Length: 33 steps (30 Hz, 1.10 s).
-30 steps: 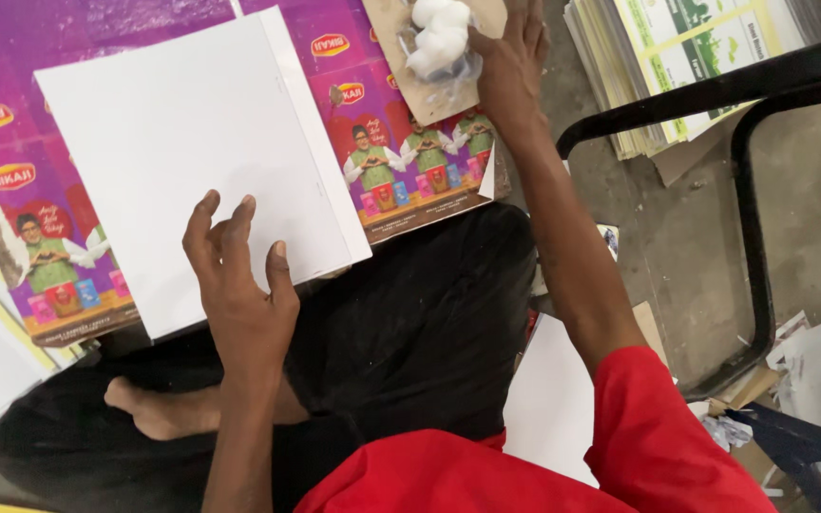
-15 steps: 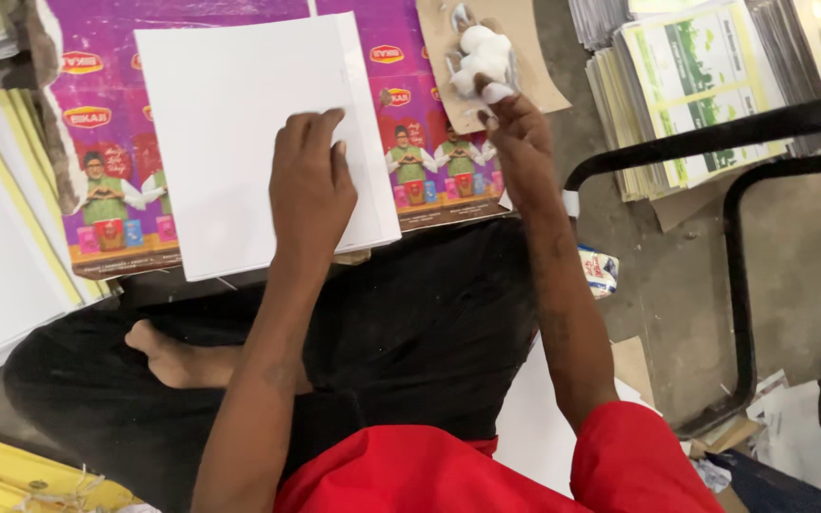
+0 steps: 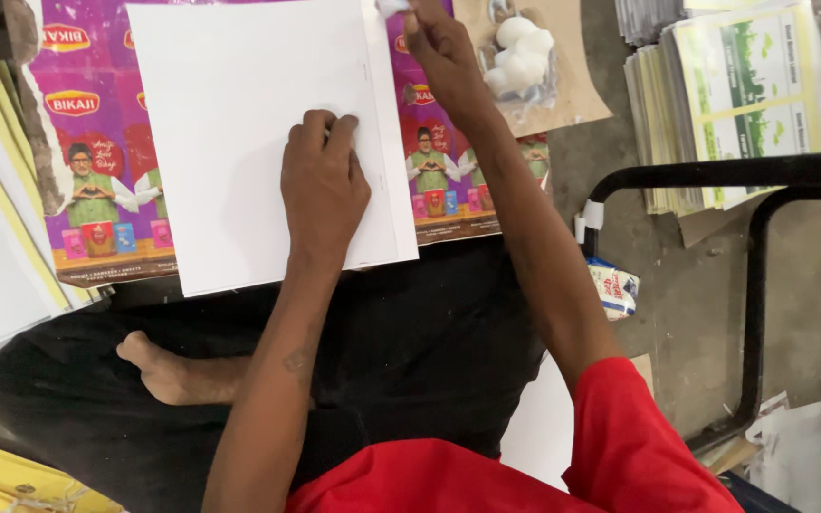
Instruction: The person sits on the floor and repeatedly applies glue to the spine of a stack of white paper sheets. They then press the spine to secure the sheets together and place the finished stack aside. The person repeats this process with multiple stacks of paper.
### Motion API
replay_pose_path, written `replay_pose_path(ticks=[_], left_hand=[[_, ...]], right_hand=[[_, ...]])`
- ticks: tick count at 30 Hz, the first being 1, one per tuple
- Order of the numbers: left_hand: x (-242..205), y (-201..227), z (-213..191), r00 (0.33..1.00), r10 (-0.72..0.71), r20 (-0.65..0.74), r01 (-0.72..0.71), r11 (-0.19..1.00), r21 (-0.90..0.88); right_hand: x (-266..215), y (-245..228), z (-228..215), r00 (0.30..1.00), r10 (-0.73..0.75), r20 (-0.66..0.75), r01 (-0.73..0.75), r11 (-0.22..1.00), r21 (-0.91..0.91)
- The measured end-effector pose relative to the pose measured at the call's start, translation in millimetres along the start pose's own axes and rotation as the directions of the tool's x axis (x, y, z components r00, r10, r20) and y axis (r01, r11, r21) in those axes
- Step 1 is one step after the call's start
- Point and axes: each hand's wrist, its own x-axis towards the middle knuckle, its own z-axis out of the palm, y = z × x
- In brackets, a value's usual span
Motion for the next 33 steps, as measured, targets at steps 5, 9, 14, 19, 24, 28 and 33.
replay_pose_path(ticks=[5,9,14,19,24,28,33], left_hand=[[2.9,-1.0,-2.5,1.0,-0.011,0.022,0.011,1.0,-0.01],[1.8,-1.9,-1.6,1.0,0.0,-0.003,0.0,1.0,-0.026],[1.9,-0.3,-3.9,1.0,-0.004,-0.001,0.004,0.999,-0.034],[0.9,-1.5,-2.0,0.999,0.035,-0.034,-0.036,0.999,-0.014],[-2.8,-7.5,3.8,0.997,0.057,-0.056,-0.058,0.998,-0.026],[-3.0,-10.1,7.5,0.994,0.071,-0.081,-0.073,0.997,-0.019],[-2.6,-12.4,10.3,0.993,0.094,-0.071,-0.096,0.995,-0.016]], right_hand=[[11.7,32.8,0.6,1.0,0.016,-0.025,-0.017,1.0,-0.023],[1.0,27.5,6.5,0.993,0.12,-0.023,-0.119,0.993,0.02],[-24.6,7.1,9.8,0.996,0.084,0.023,-0.083,0.996,-0.04],[-72.0,-4.5,10.2,0.99,-0.006,0.143,0.062,0.917,-0.393],[-134.0,-30.4,12.3,0.971,-0.029,0.237,0.114,0.929,-0.352],[-168.1,-51.0,12.2,0.939,-0.055,0.338,0.176,0.925,-0.337],[-195.7,-66.7,10.0,0.89,-0.081,0.448,0.284,0.868,-0.408]])
